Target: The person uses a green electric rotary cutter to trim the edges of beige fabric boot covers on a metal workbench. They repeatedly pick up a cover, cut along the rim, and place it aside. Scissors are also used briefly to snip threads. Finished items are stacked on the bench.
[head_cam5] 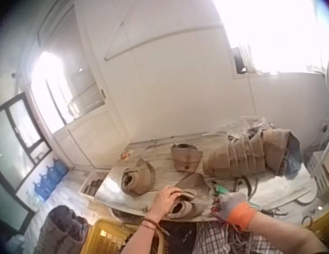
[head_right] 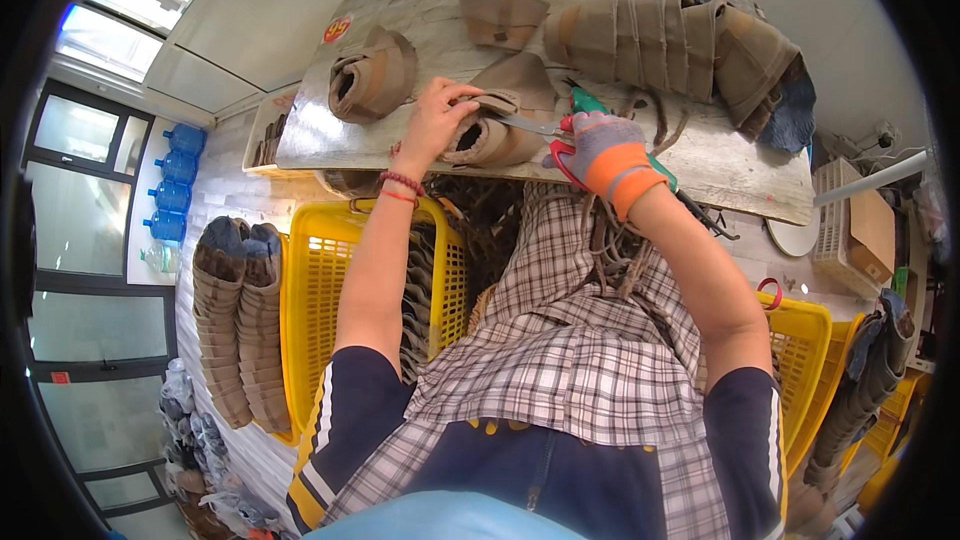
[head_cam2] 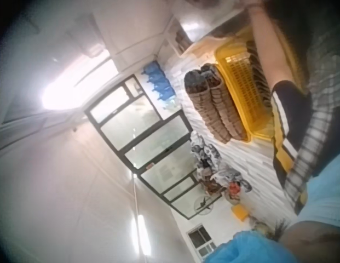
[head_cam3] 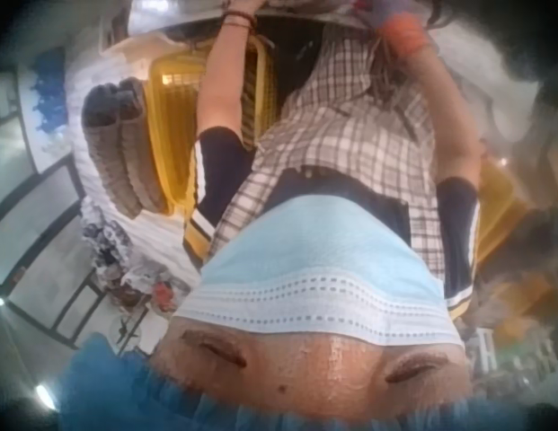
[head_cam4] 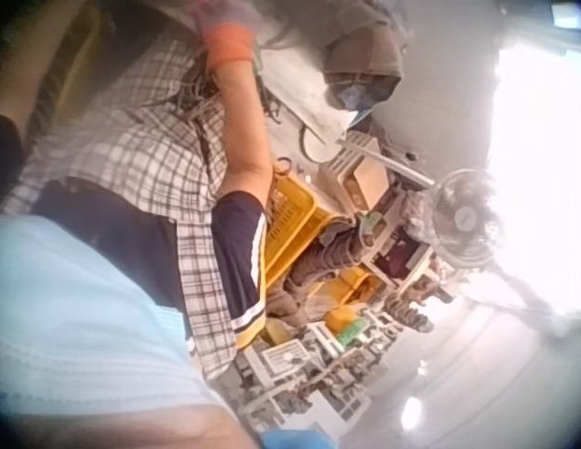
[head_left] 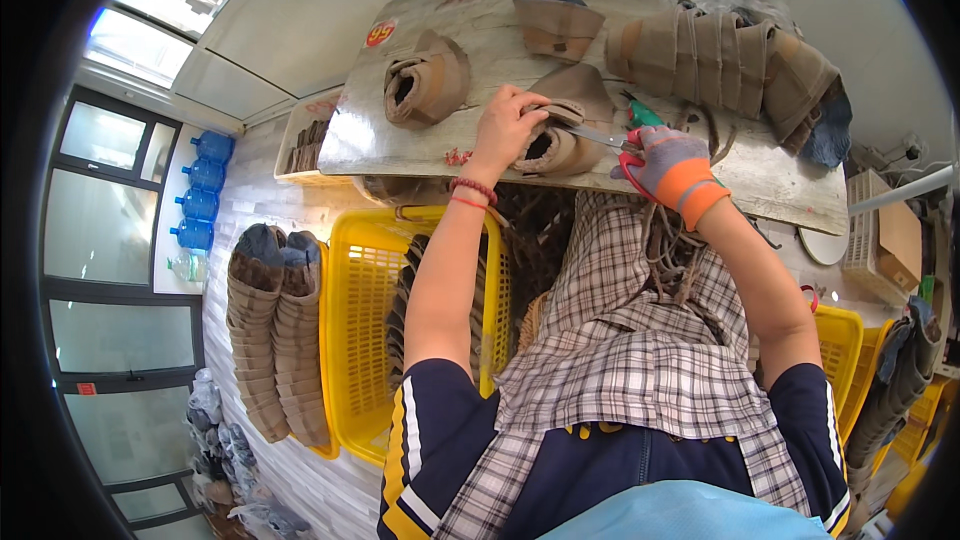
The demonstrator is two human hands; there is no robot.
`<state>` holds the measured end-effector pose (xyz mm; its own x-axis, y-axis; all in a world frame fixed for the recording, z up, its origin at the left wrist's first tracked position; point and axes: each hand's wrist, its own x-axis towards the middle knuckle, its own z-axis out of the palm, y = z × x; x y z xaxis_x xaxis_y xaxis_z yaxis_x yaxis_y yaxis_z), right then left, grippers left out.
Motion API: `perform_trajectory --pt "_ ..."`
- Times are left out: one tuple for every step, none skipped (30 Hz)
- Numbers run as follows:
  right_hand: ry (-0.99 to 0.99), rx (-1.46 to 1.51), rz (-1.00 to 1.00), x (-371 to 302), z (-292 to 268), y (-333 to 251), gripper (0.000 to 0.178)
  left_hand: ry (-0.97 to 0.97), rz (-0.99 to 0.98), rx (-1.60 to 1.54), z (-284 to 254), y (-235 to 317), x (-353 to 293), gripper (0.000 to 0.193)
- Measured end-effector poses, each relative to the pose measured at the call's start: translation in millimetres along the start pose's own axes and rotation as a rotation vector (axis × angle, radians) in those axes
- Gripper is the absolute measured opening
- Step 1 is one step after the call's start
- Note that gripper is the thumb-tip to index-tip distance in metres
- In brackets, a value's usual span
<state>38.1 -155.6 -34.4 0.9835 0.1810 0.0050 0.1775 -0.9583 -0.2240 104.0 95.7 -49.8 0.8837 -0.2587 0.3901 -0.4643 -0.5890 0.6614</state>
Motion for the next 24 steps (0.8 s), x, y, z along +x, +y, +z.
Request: perform_trajectory --pt "-0.001 0.005 -0.003 -0.8 0.8 1.2 0.05 -0.013 -0.009 0.004 0.4 -5.3 4.2 0.014" --pt "0.0 0.008 -0.004 -2.3 2.0 2.5 0.051 -0.025 -0.017 0.006 1.9 -12.4 9.0 0.015" --pt "0.001 0.01 -0.006 -3.9 2.2 3.4 0.051 -0.037 -0.025 0.009 3.7 -19.1 12.7 0.015" --pt "0.021 0.01 -0.011 -5.8 1.8 4.4 0.052 -0.042 -0.023 0.037 5.8 -21.5 15.9 0.016" --pt "0.041 0.01 -0.016 -7.6 1.2 5.1 0.053 -0.046 -0.023 0.066 8.2 -23.6 18.3 0.017" --pt "0.06 0.01 -0.023 -9.5 0.6 5.7 0.055 -0.049 -0.023 0.096 10.5 -25.5 19.2 0.017" --pt "0.06 0.013 -0.012 -11.3 1.1 7.0 0.055 -0.043 -0.04 0.092 12.5 -24.3 20.6 0.017" --pt "0.06 0.016 -0.002 -12.9 2.1 8.1 0.055 -0.035 -0.058 0.088 14.3 -23.0 21.8 0.017" --pt "0.059 0.018 0.006 -14.3 2.6 8.5 0.056 -0.027 -0.076 0.085 15.2 -22.0 22.6 0.017" --pt "0.05 0.016 0.015 -15.6 1.6 7.7 0.054 -0.035 -0.1 0.073 14.6 -22.3 22.8 0.018" --pt "0.041 0.013 0.022 -16.7 -0.1 6.4 0.053 -0.042 -0.125 0.061 13.4 -22.9 22.8 0.019" --pt "0.031 0.01 0.027 -17.8 -1.4 4.8 0.051 -0.047 -0.15 0.049 11.9 -23.5 22.0 0.019" --pt "0.02 0.02 0.032 -17.6 -2.1 3.2 0.051 -0.012 -0.188 -0.037 8.5 -23.9 21.0 0.02" --pt "0.008 0.03 0.036 -18.3 -2.5 3.5 0.05 0.025 -0.226 -0.123 6.1 -23.5 18.6 0.021" --pt "-0.004 0.039 0.038 -19.9 -2.4 4.8 0.05 0.065 -0.263 -0.209 2.8 -24.1 15.4 0.022" --pt "0.049 0.064 0.033 -22.5 2.0 9.3 0.049 0.206 -0.138 -0.114 -1.7 -30.0 10.4 0.02" --pt "0.077 0.054 0.036 -27.1 2.6 13.3 0.048 0.377 -0.081 -0.007 -9.4 -34.3 5.8 0.017" --pt "0.098 0.068 0.041 -31.3 4.2 18.0 0.047 0.546 -0.023 0.102 -20.9 -40.2 0.3 0.014" --pt "0.118 0.082 0.048 -35.0 6.3 22.8 0.047 0.71 0.037 0.211 -32.9 -46.4 -4.5 0.012" --pt "0.138 0.09 0.05 -38.2 7.1 26.9 0.047 0.811 -0.05 0.213 -47.2 -54.1 -8.8 0.008" --pt "0.158 0.098 0.053 -40.5 7.5 30.5 0.048 0.911 -0.136 0.213 -64.1 -63.0 -13.5 0.007" --pt "0.178 0.105 0.056 -41.4 7.1 31.8 0.048 0.965 -0.165 0.312 -81.7 -76.5 -17.7 0.009" --pt "0.188 0.107 0.048 -41.2 7.1 32.5 0.048 1.014 -0.195 0.41 -96.9 -90.5 -19.0 0.012" --pt "0.198 0.105 0.043 -41.0 6.1 33.4 0.048 0.955 -0.269 0.321 -107.7 -99.3 -16.9 0.014"
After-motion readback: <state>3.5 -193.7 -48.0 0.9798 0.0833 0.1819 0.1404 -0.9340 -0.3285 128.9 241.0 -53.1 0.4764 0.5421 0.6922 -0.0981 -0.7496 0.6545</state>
